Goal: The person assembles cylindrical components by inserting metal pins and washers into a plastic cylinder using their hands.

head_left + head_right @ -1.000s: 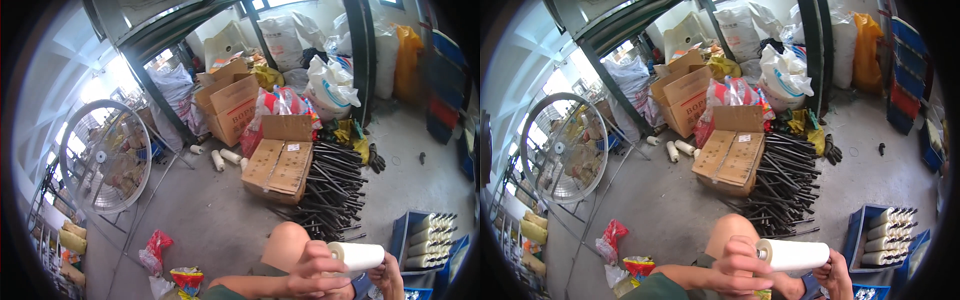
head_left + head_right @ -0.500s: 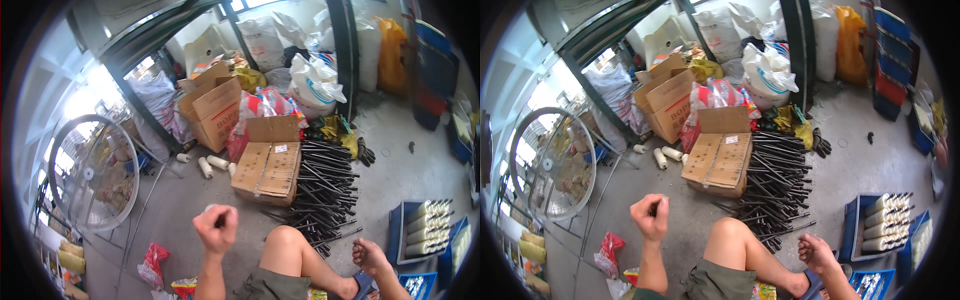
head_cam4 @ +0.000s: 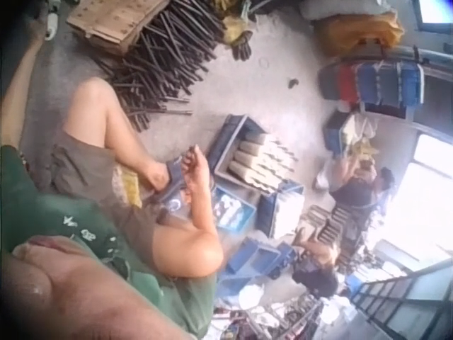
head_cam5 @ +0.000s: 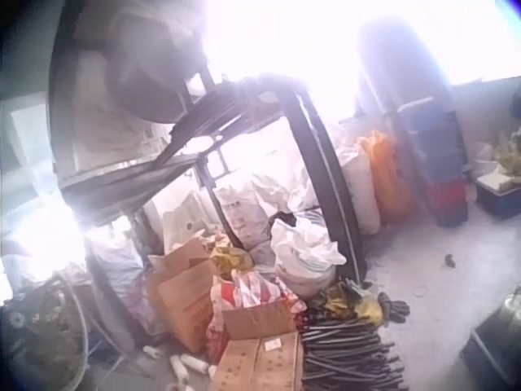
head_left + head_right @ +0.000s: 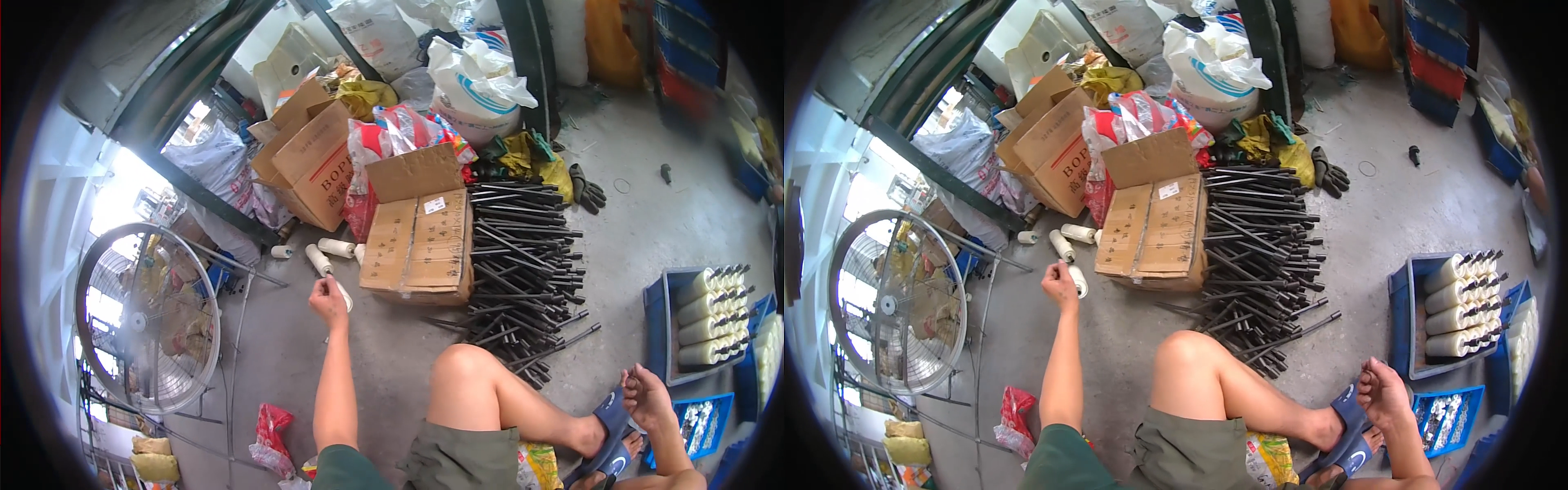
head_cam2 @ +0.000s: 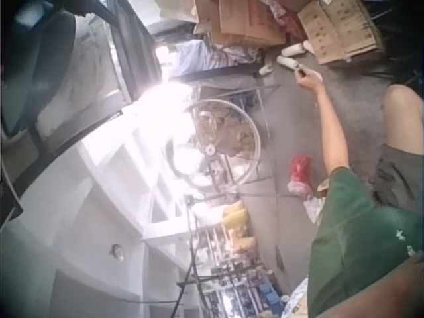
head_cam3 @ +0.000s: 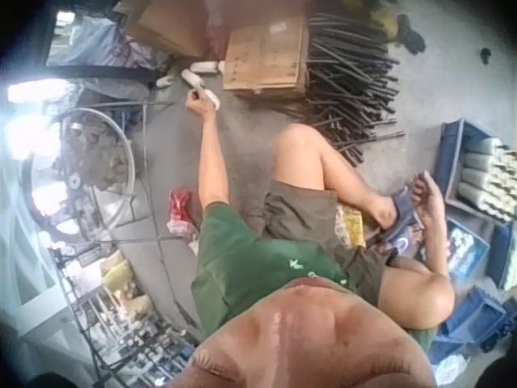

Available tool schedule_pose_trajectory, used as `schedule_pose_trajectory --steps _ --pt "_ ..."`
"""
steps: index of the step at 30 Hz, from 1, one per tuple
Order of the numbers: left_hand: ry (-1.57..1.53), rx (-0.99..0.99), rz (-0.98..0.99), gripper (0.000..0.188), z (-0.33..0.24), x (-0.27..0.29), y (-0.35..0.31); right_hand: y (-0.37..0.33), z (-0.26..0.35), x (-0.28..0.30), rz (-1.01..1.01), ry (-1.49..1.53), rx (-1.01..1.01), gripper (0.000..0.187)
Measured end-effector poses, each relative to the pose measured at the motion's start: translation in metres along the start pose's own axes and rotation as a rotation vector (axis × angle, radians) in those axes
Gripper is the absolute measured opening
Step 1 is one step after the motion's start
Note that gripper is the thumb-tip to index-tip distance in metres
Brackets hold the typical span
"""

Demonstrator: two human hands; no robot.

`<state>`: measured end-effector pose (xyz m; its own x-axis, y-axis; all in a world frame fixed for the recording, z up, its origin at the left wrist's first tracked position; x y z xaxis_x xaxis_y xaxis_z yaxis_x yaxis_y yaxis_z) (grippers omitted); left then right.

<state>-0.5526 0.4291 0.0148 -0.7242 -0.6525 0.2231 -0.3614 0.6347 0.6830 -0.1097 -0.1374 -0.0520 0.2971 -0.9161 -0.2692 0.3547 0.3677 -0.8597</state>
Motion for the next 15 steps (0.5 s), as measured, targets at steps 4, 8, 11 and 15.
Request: schedule_pose_trajectory --steps 4,8,11,15 --pt "-0.133 0.106 0.150 0.031 -0.030 -0.026 -0.007 -0.026 -0.002 -0.012 0.009 -0.025 0.030 0.019" --pt "-0.357 0.127 0.430 0.028 -0.108 -0.096 -0.060 -0.038 -0.001 0.010 0.121 -0.004 0.034 0.016" --pt "-0.364 -0.010 0.802 0.029 -0.240 -0.095 -0.132 -0.047 -0.008 0.002 0.115 -0.107 0.053 0.016" --pt "-0.587 -0.254 1.362 0.017 -0.376 -0.100 -0.289 -0.032 -0.008 0.035 0.127 -0.165 0.244 0.031"
Point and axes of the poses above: each hand's wrist, its own y-axis towards the middle knuckle, its own x-axis out of the back of the hand, z = x × y, the point moved 5 cm from there along y, towards the middle knuckle, and after that the axes turned 13 degrees about -z, right-handed, at the moved point
